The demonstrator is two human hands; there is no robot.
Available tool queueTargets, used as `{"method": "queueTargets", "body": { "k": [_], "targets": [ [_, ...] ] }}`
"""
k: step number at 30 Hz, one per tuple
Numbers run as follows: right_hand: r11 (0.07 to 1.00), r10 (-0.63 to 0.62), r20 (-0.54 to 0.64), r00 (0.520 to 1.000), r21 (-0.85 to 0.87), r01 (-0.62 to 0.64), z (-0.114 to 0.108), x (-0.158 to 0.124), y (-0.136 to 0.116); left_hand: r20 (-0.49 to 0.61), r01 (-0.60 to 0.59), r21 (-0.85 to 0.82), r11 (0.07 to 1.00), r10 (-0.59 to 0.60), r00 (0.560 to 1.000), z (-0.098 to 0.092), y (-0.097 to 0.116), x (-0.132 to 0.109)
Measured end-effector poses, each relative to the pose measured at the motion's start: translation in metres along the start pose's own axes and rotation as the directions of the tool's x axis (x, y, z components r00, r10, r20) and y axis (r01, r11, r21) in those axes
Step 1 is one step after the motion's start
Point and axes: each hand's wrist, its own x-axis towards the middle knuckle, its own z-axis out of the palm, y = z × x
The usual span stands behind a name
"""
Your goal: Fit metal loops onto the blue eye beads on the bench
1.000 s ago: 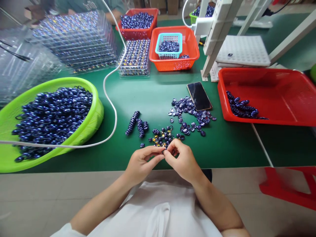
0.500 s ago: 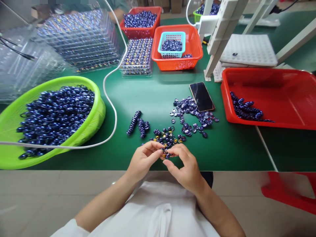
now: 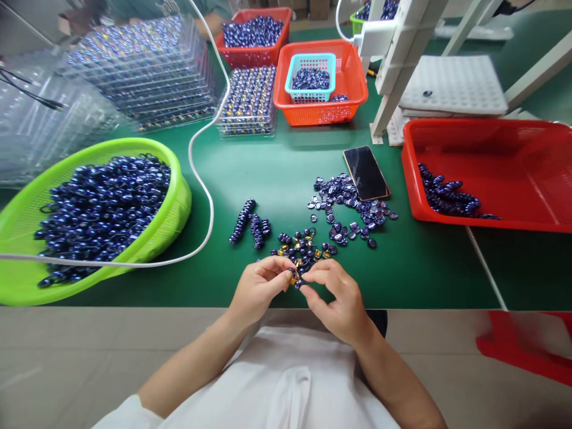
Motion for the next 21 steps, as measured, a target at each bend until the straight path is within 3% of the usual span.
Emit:
{"method": "queueTargets", "body": {
  "k": [4, 8, 14, 18, 21],
  "targets": [
    [0.982, -0.150, 0.053, 0.987, -0.110, 0.155, -0.004, 0.001, -0.002, 0.017, 0.042, -0.017, 0.999, -0.042, 0.999, 0.001, -0.003, 0.001],
    [0.893, -0.278, 0.155, 0.948, -0.321, 0.315, -0.008, 0.005, -0.001, 0.063, 0.087, -0.014, 0.996, -0.086, 0.994, 0.002, -0.002, 0.003],
    [0.796, -0.354, 0.247, 0.902, -0.427, 0.429, -0.014, 0.009, -0.001, 0.165, 0.173, -0.026, 0.985, -0.166, 0.972, -0.003, 0.003, 0.008],
    [0.817, -0.372, 0.170, 0.913, -0.406, 0.408, -0.007, 0.007, 0.002, 0.210, 0.202, -0.084, 0.976, -0.181, 0.961, -0.003, 0.002, 0.008],
    [0.888, -0.280, -0.013, 0.960, -0.383, 0.254, 0.003, 0.003, 0.002, 0.178, 0.162, -0.139, 0.977, -0.136, 0.975, 0.001, -0.002, 0.006]
  ]
}}
